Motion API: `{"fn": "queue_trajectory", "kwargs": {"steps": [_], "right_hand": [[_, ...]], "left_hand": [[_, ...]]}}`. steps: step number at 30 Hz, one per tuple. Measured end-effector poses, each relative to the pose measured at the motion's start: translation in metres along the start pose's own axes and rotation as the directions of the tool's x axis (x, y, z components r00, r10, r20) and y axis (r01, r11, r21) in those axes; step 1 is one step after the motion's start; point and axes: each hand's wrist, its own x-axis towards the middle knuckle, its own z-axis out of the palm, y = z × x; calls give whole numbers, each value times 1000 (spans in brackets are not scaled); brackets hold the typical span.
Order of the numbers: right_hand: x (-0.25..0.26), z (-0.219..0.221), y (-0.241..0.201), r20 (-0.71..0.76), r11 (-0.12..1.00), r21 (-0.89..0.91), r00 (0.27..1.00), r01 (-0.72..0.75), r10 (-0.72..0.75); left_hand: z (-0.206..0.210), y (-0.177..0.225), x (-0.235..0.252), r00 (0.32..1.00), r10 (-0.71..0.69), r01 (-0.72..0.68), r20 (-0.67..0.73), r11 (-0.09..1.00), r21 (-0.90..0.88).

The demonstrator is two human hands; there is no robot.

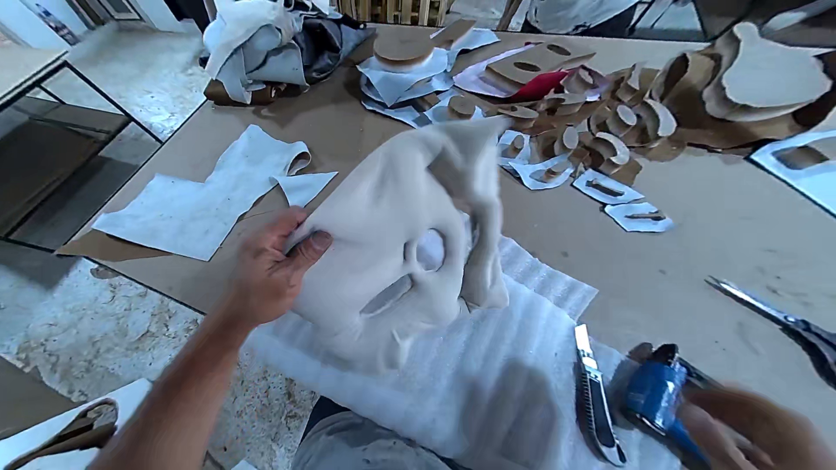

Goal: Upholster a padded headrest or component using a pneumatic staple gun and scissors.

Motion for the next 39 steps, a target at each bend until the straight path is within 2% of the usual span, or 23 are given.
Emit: {"fn": "queue_trajectory", "kwargs": {"steps": [2,4,6,7,8,10,12,13,14,15,17,20,22,26,29,32,34,36,37,39], "right_hand": [[36,36,-39,7,966,189,983,178,-182],[58,73,-60,-8,933,303,979,195,-202],[53,104,-77,-68,918,387,995,91,-70],[43,114,-81,-107,898,440,993,7,45],[28,123,-82,-130,868,487,974,-102,187],[2,142,-80,-162,769,570,877,-291,452],[-15,163,-64,-212,744,515,777,-426,592],[-22,169,-52,-245,785,372,764,-495,597],[-31,168,-40,-255,832,161,792,-531,555],[-40,159,-32,-236,850,-60,835,-523,497],[-53,126,-29,-267,838,-347,901,-422,343],[-59,69,-10,-337,763,-549,926,-342,172],[-51,40,26,-308,722,-621,942,-304,132],[-28,-1,103,-27,697,-709,993,-103,119],[-12,-20,129,105,736,-677,989,-6,105],[-4,-39,142,188,758,-645,982,96,35],[3,-47,143,241,744,-649,970,158,4],[9,-58,123,228,714,-685,973,145,21],[12,-63,100,184,690,-717,981,97,53],[17,-69,37,38,651,-753,982,-94,185]], "left_hand": [[-15,25,15,979,181,-177,96,983,-47],[-20,34,35,941,288,-275,178,957,-95],[-13,27,59,910,307,-269,279,949,-167],[-5,18,71,901,274,-213,337,955,-206],[7,5,79,891,223,-139,396,963,-229],[47,-28,85,881,114,-22,459,979,-201],[94,-62,76,897,38,-19,440,999,-48],[111,-73,63,905,31,-71,424,995,77],[121,-78,42,908,90,-179,409,966,185],[125,-78,16,890,172,-296,422,922,249],[131,-83,-37,814,335,-495,475,827,265],[139,-102,-87,732,351,-577,584,776,257],[143,-108,-91,715,318,-588,623,755,289],[149,-101,-88,708,225,-584,670,720,375],[153,-98,-81,721,193,-552,665,741,384],[151,-103,-74,713,255,-561,653,766,313],[146,-112,-68,706,304,-566,640,784,253],[142,-119,-65,707,337,-561,622,802,204],[140,-122,-62,708,352,-562,613,805,187],[137,-126,-59,704,386,-572,596,805,155]]}}
